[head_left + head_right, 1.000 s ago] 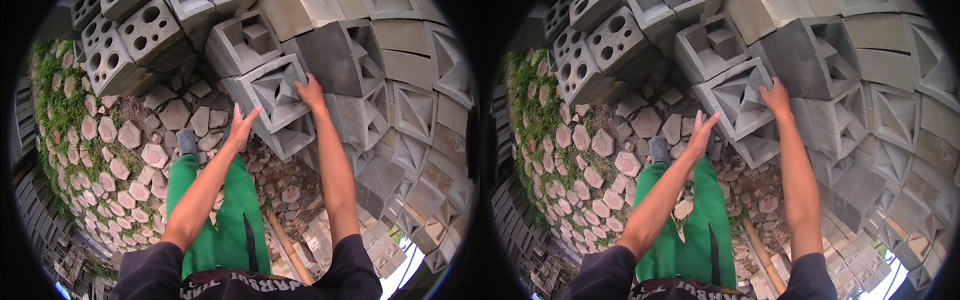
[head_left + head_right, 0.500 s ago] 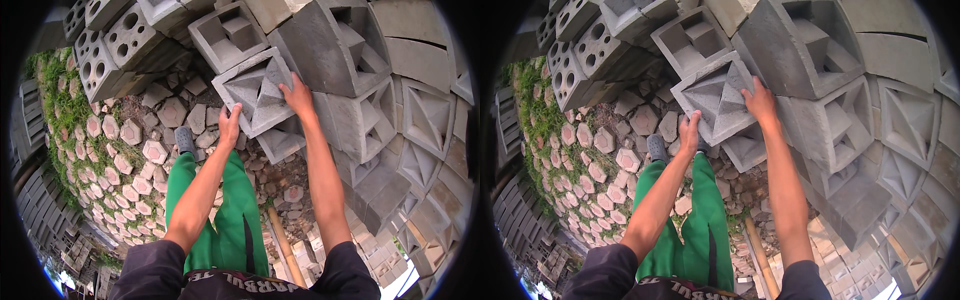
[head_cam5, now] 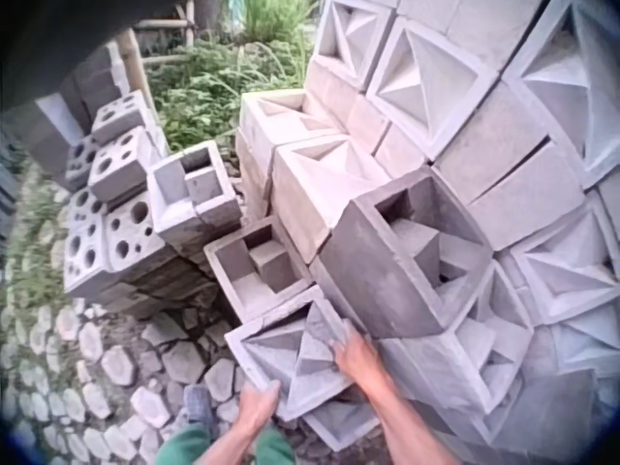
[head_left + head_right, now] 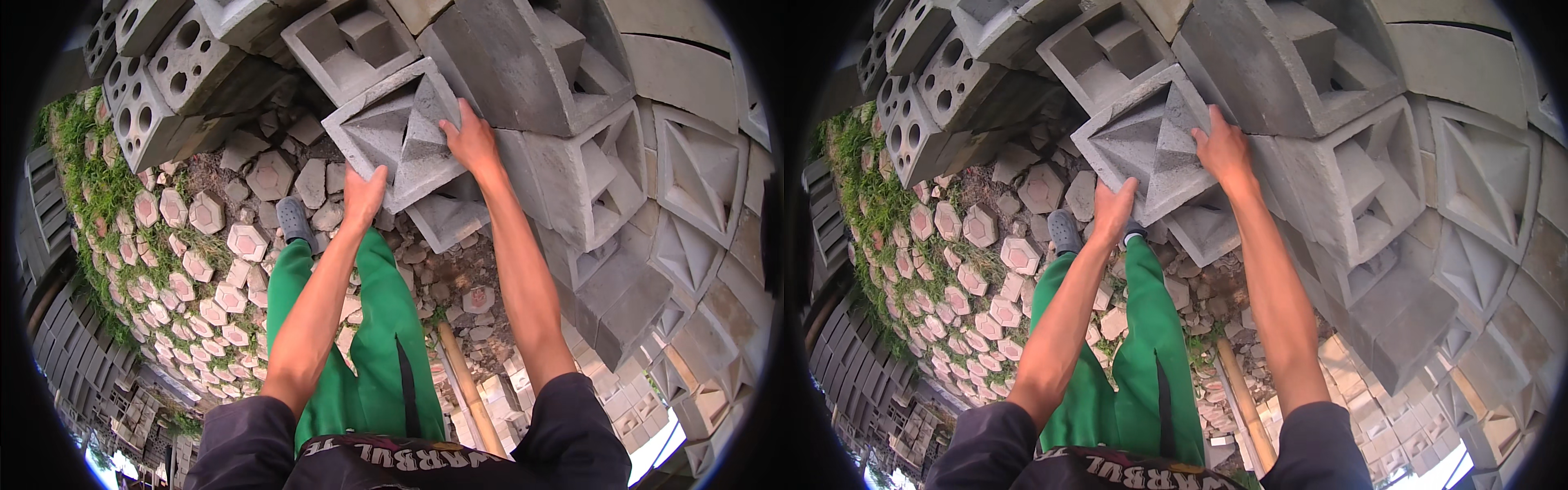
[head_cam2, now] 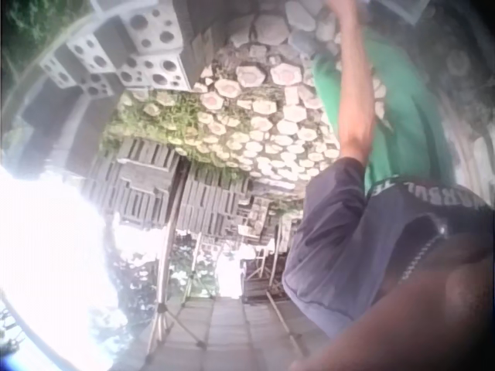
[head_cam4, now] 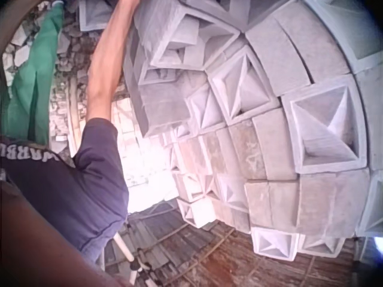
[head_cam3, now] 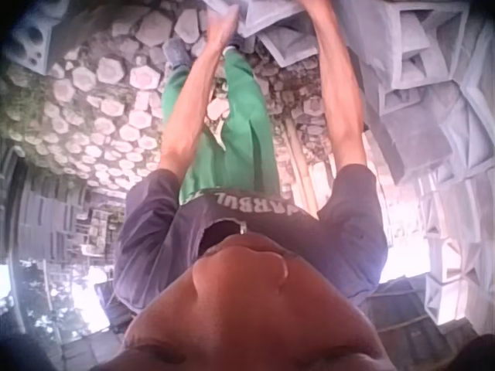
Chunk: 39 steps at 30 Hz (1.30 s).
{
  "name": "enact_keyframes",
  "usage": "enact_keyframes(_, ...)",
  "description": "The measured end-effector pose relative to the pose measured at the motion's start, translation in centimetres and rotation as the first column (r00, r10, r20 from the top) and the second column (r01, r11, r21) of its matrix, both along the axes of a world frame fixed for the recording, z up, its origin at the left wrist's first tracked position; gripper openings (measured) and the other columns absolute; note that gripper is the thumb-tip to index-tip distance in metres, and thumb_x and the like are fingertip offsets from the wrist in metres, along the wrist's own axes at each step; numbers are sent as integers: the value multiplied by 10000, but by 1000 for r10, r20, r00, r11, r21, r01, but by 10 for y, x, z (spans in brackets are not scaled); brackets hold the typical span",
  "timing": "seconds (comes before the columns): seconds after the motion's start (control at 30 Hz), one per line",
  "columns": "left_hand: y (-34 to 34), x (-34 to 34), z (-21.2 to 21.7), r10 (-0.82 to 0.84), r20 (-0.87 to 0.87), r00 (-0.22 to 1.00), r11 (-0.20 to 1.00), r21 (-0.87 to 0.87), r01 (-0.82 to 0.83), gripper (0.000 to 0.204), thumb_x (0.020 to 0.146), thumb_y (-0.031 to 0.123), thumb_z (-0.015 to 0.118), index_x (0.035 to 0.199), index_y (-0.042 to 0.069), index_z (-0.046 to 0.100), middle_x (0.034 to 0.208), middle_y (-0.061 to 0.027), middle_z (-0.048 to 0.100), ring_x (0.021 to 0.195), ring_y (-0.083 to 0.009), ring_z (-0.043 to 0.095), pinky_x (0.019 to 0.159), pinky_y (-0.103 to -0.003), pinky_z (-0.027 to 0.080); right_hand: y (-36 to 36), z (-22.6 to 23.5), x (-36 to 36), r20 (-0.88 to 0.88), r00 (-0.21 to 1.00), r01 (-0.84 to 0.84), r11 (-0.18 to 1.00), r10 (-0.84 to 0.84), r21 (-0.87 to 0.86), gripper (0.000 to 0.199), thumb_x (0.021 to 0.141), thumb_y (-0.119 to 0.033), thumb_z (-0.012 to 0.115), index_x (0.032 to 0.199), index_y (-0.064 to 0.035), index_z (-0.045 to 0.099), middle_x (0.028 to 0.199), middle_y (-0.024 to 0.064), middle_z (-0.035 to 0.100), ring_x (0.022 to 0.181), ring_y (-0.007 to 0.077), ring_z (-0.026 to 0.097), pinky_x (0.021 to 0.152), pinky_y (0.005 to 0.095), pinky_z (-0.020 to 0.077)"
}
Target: The person picks up concrete ventilation bricks from a pile and stacks them on top of one another on a piece of packaging on the ground.
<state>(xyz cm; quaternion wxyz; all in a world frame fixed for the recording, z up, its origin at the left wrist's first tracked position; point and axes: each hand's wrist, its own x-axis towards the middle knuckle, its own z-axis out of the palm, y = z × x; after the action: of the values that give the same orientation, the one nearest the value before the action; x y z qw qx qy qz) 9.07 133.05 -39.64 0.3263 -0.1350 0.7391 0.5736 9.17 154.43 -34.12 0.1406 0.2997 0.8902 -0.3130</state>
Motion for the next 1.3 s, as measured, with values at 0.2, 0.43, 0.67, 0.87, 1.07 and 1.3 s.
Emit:
enact_keyframes(0.2,-7,-2,1,13,41,999,997,71,-16,487,779,158,574,1189,-89,483,1091,-163,607,972,-232,584,866,-347,458,-5,5,5,-21,1000,9,997,-8,73,513,856,-232,625,1269,21,457,1120,299,589,1050,467,549,902,479,441)
enact_keyframes(0.43,-38,57,48,-146,136,980,989,-7,149,484,779,168,557,1188,-73,461,1084,-190,596,992,-280,577,899,-367,438,-33,44,63,7,996,90,996,-90,-4,384,850,-160,609,1197,-34,504,964,284,636,943,463,591,800,499,467)
enact_keyframes(0.67,-26,157,67,-71,140,988,997,-27,75,730,758,136,583,1393,-35,266,1238,-253,531,1120,-349,550,943,-395,434,-33,52,154,43,985,167,985,-165,-42,412,855,-148,624,1231,-37,497,1050,241,634,988,438,589,830,468,464)
enact_keyframes(0.87,1,173,64,-153,218,964,985,-47,166,826,746,106,573,1439,-16,139,1218,-276,526,1073,-382,574,918,-406,456,-11,34,193,31,970,243,970,-242,-31,406,867,-161,621,1230,-17,511,1095,252,615,1029,439,571,847,457,456)
enact_keyframes(1.07,15,185,43,-79,177,981,997,19,77,754,772,120,564,1407,-13,179,1175,-253,558,994,-352,608,846,-405,488,0,25,181,-10,977,212,977,-212,-10,382,873,-163,613,1211,-12,521,1088,253,616,1043,439,565,856,454,450)
enact_keyframes(1.3,20,188,42,-133,180,975,981,-115,155,831,782,136,570,1446,-32,99,1267,-285,492,1126,-379,545,943,-396,441,1,8,189,-49,970,237,971,-236,15,373,869,-174,620,1194,-14,531,1072,251,619,1008,435,576,842,450,451)
